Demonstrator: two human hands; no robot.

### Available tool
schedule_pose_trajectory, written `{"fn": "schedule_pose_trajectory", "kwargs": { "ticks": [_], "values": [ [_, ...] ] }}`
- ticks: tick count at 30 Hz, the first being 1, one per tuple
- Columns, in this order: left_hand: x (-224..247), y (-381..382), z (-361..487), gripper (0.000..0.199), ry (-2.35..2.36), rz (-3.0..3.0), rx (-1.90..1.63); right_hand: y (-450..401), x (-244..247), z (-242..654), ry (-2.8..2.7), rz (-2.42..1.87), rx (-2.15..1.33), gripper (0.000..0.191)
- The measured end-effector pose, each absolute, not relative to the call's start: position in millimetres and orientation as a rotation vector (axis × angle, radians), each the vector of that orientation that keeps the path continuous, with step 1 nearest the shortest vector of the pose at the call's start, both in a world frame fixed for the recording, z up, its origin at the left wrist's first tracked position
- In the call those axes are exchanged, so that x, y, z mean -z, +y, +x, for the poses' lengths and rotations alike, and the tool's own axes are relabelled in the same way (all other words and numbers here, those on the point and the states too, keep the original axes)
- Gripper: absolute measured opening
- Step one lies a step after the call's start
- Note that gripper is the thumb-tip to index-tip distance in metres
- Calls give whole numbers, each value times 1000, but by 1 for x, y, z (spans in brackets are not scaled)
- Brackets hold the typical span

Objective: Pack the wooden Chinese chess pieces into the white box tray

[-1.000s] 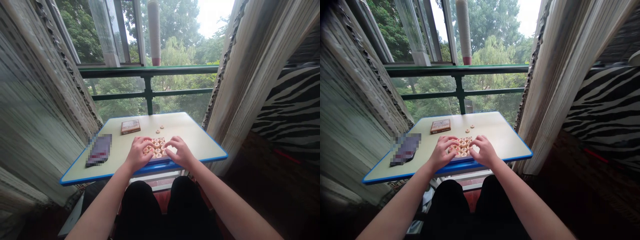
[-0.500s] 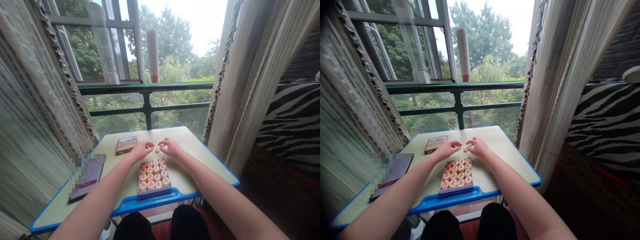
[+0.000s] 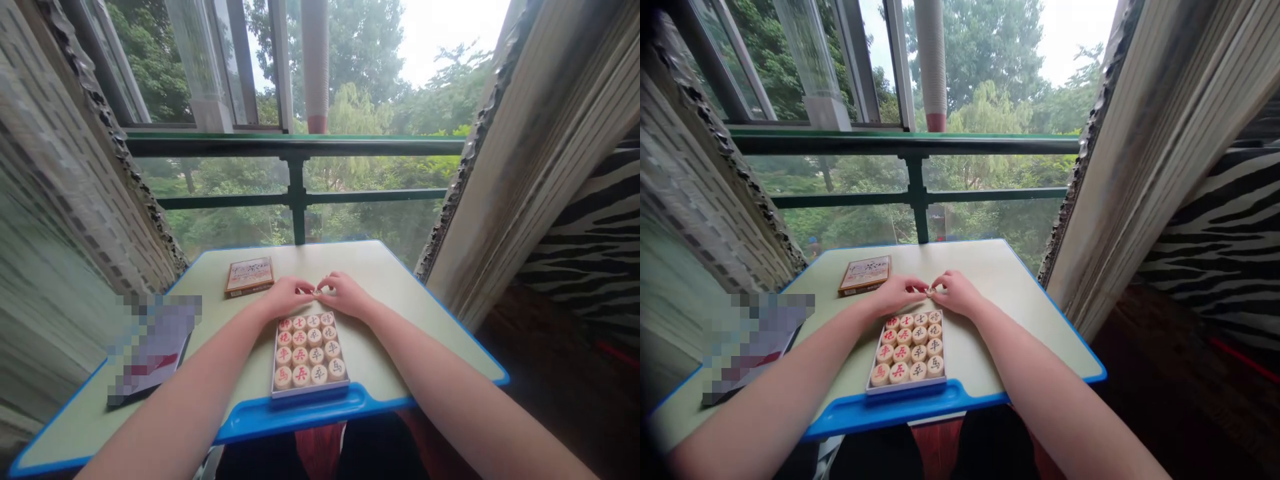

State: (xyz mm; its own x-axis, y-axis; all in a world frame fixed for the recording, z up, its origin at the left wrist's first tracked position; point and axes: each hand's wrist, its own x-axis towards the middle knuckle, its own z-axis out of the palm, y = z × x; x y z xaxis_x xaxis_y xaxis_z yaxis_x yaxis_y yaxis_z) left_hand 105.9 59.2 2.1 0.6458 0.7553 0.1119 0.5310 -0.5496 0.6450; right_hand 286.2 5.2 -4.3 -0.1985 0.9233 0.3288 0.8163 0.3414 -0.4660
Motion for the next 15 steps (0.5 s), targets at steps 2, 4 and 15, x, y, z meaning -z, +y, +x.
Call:
{"fn": "schedule_pose_trajectory", "kwargs": {
  "ticks": [2, 4, 15],
  "values": [
    [-4, 57, 104, 38, 981, 2237, -518, 5, 3, 285, -2035, -1484, -260, 15],
    [-5, 54, 103, 40, 999, 2201, -572, 3, 1, 284, -1997, -1456, -273, 15],
    [-6, 48, 103, 41, 884, 2064, -704, -6, 1, 279, -1869, -1318, -302, 19]
  ]
}}
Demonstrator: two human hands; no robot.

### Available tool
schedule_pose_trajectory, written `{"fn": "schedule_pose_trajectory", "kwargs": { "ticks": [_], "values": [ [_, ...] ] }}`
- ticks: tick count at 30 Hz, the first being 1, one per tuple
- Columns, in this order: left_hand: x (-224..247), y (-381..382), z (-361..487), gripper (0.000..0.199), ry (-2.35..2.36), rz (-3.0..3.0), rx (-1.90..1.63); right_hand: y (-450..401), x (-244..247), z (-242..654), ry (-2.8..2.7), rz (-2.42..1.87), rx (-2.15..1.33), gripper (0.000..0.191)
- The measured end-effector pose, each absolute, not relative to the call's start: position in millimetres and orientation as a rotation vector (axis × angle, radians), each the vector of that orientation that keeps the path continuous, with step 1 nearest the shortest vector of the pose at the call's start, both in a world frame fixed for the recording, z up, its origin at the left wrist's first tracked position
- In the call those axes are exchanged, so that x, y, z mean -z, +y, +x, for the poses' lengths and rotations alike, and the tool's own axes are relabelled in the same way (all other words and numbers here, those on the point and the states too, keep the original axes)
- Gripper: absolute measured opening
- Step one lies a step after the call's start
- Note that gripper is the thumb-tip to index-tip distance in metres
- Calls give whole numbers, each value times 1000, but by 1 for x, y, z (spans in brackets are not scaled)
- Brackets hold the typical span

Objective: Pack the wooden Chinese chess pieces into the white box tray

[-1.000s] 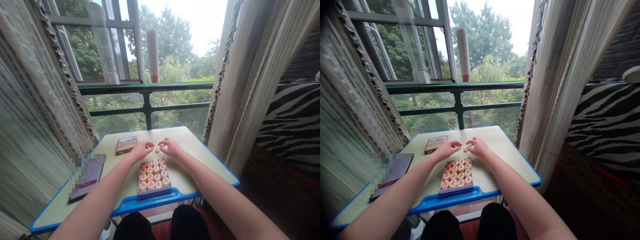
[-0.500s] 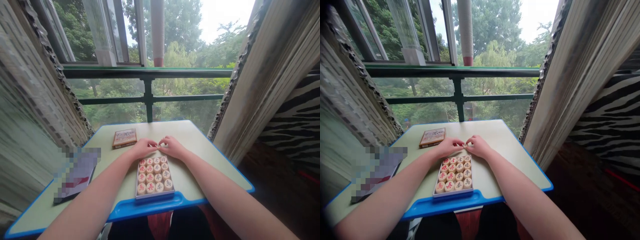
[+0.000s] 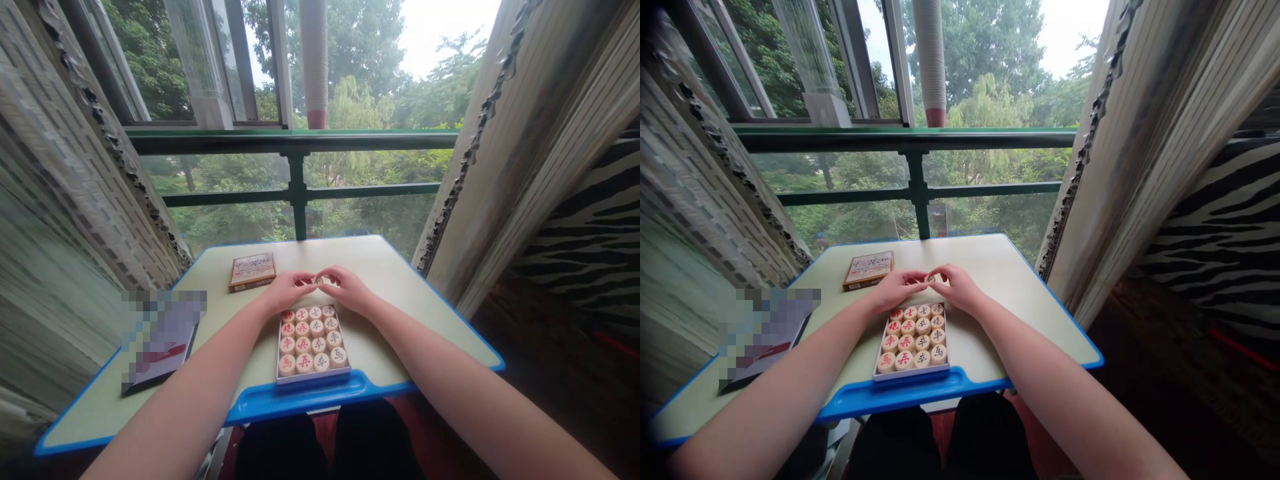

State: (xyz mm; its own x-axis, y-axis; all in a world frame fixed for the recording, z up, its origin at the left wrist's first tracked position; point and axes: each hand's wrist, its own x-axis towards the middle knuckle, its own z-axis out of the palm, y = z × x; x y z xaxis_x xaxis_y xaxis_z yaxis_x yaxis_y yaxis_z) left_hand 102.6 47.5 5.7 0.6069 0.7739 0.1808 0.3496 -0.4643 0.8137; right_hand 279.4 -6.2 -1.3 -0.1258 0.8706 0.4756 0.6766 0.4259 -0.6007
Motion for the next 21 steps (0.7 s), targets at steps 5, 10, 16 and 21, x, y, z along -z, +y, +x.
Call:
{"fn": "schedule_pose_trajectory", "kwargs": {
  "ticks": [5, 10, 16, 21],
  "values": [
    [-7, 44, 103, 37, 905, 2068, -801, -5, 1, 278, -1817, -1347, -297, 26],
    [-9, 42, 102, 32, 845, 2094, -820, -9, -2, 279, -1827, -1356, -303, 24],
    [-10, 39, 101, 34, 828, 2070, -868, -15, -6, 277, -1774, -1366, -380, 28],
    [-9, 38, 101, 35, 822, 2056, -896, -17, -7, 276, -1719, -1358, -511, 33]
  ]
}}
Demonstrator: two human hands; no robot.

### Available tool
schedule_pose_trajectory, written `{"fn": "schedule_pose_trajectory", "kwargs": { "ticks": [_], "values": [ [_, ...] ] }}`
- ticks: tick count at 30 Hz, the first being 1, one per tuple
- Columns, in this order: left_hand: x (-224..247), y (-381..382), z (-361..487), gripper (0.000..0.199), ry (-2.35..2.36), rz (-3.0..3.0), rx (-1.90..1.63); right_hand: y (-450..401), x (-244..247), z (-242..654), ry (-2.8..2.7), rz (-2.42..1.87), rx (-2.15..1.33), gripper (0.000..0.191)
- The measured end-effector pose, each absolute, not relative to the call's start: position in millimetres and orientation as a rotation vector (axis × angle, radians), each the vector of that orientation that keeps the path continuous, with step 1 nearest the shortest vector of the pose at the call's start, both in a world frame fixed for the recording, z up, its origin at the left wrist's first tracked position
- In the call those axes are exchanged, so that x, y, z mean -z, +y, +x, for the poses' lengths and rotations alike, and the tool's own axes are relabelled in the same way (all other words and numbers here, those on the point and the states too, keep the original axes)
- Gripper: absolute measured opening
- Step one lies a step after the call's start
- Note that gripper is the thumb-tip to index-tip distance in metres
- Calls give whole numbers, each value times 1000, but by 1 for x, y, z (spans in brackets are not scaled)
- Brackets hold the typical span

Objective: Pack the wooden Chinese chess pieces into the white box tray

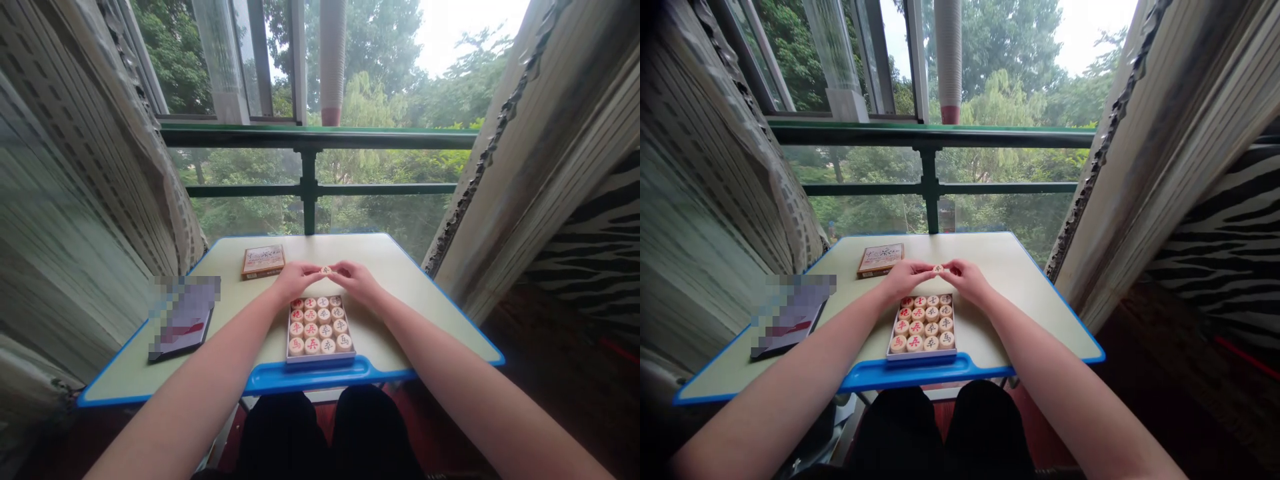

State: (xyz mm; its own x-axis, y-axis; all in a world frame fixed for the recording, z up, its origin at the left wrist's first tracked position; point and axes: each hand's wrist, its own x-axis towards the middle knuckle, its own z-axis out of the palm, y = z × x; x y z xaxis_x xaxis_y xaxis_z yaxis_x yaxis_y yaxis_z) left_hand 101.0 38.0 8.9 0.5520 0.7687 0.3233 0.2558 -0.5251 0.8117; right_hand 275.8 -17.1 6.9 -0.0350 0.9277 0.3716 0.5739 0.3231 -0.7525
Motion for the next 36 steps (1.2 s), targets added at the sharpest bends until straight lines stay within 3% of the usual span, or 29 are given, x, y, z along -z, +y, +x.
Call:
{"fn": "schedule_pose_trajectory", "kwargs": {
  "ticks": [26, 36],
  "values": [
    [-15, 26, 102, 36, 918, 2106, -1050, -20, -14, 281, -1547, -1185, -865, 34],
    [-41, -10, 81, 35, 854, 2351, -974, -56, -29, 271, -1680, -1220, -679, 36]
  ]
}}
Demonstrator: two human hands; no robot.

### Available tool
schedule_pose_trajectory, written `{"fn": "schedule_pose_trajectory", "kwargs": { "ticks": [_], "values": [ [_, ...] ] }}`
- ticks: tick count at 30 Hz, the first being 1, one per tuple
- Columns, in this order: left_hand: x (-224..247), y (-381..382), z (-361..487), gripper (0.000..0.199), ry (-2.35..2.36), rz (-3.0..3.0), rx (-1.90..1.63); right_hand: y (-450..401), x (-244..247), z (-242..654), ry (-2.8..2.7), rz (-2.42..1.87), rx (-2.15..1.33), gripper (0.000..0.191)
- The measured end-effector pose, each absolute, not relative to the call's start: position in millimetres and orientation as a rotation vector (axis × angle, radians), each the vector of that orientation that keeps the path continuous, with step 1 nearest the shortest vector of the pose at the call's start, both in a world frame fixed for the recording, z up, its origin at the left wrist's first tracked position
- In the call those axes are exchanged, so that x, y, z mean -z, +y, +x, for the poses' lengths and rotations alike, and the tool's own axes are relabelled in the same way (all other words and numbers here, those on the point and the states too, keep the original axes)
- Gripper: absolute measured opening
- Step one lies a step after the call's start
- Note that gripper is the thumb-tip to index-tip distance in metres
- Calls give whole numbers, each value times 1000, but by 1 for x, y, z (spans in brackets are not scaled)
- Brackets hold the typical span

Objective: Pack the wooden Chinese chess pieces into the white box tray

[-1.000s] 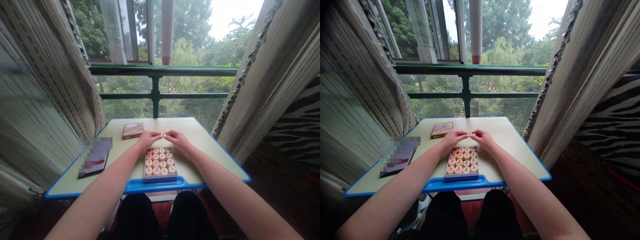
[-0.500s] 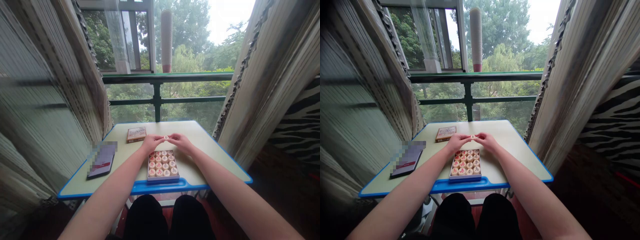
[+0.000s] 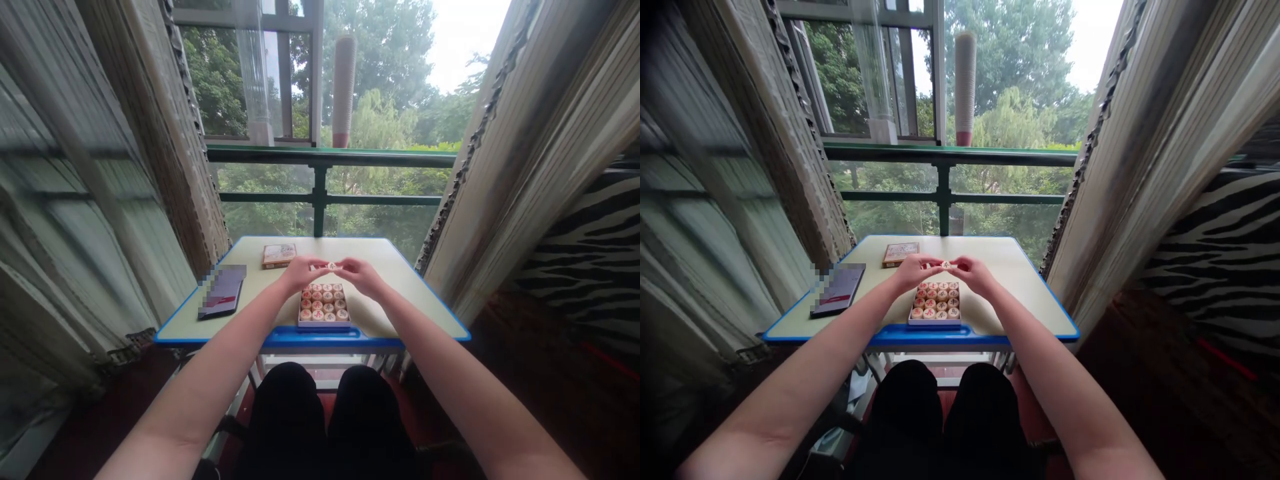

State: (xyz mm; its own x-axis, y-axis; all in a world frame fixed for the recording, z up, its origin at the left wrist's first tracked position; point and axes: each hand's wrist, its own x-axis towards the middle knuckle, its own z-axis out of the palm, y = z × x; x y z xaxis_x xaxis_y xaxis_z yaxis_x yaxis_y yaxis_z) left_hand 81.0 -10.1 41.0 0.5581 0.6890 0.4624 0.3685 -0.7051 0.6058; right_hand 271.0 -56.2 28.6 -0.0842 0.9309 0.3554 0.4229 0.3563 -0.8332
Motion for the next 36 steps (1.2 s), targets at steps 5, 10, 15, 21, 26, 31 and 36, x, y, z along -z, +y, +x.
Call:
{"fn": "schedule_pose_trajectory", "kwargs": {
  "ticks": [5, 10, 15, 21, 26, 31, 36],
  "values": [
    [-31, -41, 68, 34, 825, 2380, -1036, -91, -18, 261, -1717, -1214, -608, 39],
    [-11, -60, 65, 31, 844, 2393, -1068, -116, -6, 258, -1803, -1272, -410, 32],
    [-6, -64, 64, 24, 876, 2392, -1111, -120, -4, 258, -1867, -1317, -254, 26],
    [-3, -60, 59, 19, 847, 2374, -1077, -114, -4, 255, -1966, -1348, -267, 20],
    [-2, -59, 59, 17, 828, 2418, -1034, -111, -3, 253, -2005, -1349, -211, 19],
    [-3, -60, 59, 20, 800, 2458, -989, -111, -3, 252, -2016, -1362, -209, 20],
    [-3, -61, 59, 21, 762, 2515, -973, -112, -2, 252, -2020, -1372, -207, 21]
  ]
}}
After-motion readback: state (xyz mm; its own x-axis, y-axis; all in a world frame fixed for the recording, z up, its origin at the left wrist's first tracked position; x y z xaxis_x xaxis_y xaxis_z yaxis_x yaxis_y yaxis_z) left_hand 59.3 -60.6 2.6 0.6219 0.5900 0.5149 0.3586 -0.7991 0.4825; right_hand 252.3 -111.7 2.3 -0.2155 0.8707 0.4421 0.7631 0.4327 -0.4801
